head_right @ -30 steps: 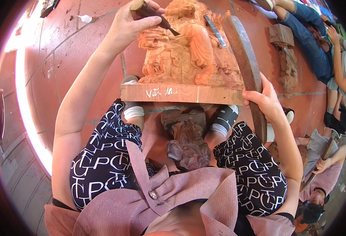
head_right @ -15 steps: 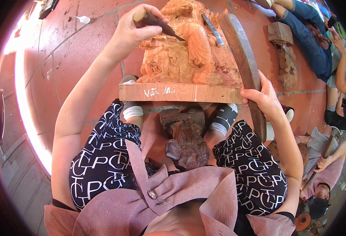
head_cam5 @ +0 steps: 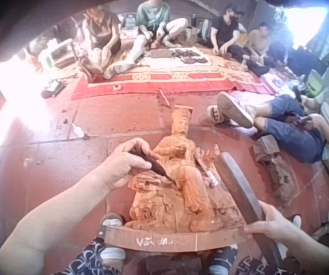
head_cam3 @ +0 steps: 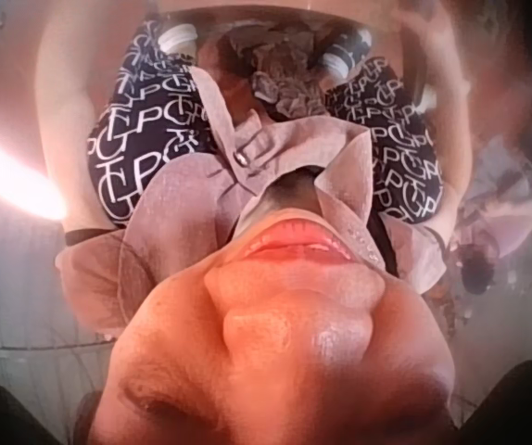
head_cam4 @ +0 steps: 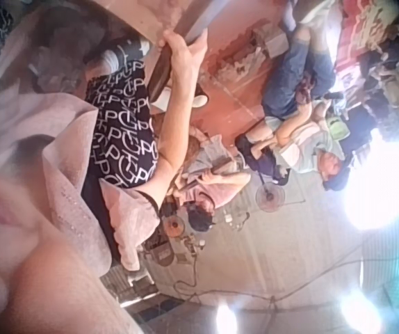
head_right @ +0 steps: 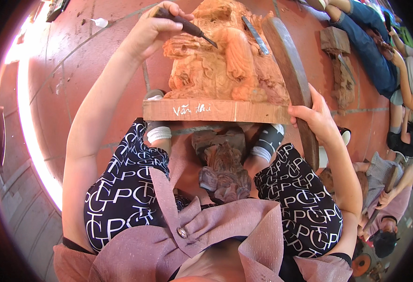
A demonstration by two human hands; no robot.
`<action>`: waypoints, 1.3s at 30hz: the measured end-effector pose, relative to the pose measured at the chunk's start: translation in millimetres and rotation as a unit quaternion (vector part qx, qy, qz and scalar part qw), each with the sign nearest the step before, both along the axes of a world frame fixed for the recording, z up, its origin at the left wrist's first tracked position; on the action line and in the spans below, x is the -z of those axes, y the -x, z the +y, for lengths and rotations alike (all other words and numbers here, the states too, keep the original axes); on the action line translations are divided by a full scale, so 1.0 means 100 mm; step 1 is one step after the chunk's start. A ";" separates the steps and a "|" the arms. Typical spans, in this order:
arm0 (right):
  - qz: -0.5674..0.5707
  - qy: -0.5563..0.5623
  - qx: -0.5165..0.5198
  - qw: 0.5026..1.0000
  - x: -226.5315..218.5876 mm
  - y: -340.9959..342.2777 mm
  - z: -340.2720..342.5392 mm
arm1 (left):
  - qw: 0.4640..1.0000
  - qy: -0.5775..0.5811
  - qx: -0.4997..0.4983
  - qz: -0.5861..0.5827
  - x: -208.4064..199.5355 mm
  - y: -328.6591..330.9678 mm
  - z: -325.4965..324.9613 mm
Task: The person carves a wooden block mounted on a base using a chisel and mallet. They repeatedly strike the chisel to shape the wood, occasionally adjusting the tool's position.
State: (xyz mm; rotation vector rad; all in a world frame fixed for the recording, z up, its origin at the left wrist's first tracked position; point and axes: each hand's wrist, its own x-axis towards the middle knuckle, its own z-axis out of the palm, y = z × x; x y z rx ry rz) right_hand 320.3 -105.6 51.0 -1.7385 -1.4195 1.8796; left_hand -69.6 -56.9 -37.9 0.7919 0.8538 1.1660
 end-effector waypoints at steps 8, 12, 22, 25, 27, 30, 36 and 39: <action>-0.008 -0.013 -0.013 1.000 -0.09 0.08 0.06 | 0.991 0.129 0.025 0.004 0.27 0.07 0.49; -0.012 -0.105 -0.057 0.993 -0.11 0.12 0.26 | 0.991 0.112 0.034 0.069 0.18 0.00 0.54; -0.100 -0.330 -0.117 0.931 -0.33 0.27 0.56 | 0.981 -0.035 0.112 0.158 0.04 -0.29 0.49; -0.084 -0.398 -0.119 0.906 -0.30 0.24 0.56 | 0.963 -0.151 0.106 0.199 -0.15 -0.47 0.27; -0.079 -0.458 -0.119 0.877 -0.27 0.19 0.54 | 0.933 -0.238 0.113 0.244 -0.23 -0.58 0.13; -0.108 -0.523 -0.105 0.839 -0.20 0.13 0.51 | 0.854 -0.384 0.125 0.327 -0.23 -0.66 0.10; -0.215 -0.637 -0.268 0.690 -0.29 0.25 0.51 | 0.888 -0.270 0.119 0.354 -0.10 -0.58 0.14; -0.266 -0.512 -0.272 0.770 -0.35 0.23 0.48 | 0.930 -0.225 0.098 0.275 0.03 -0.57 0.21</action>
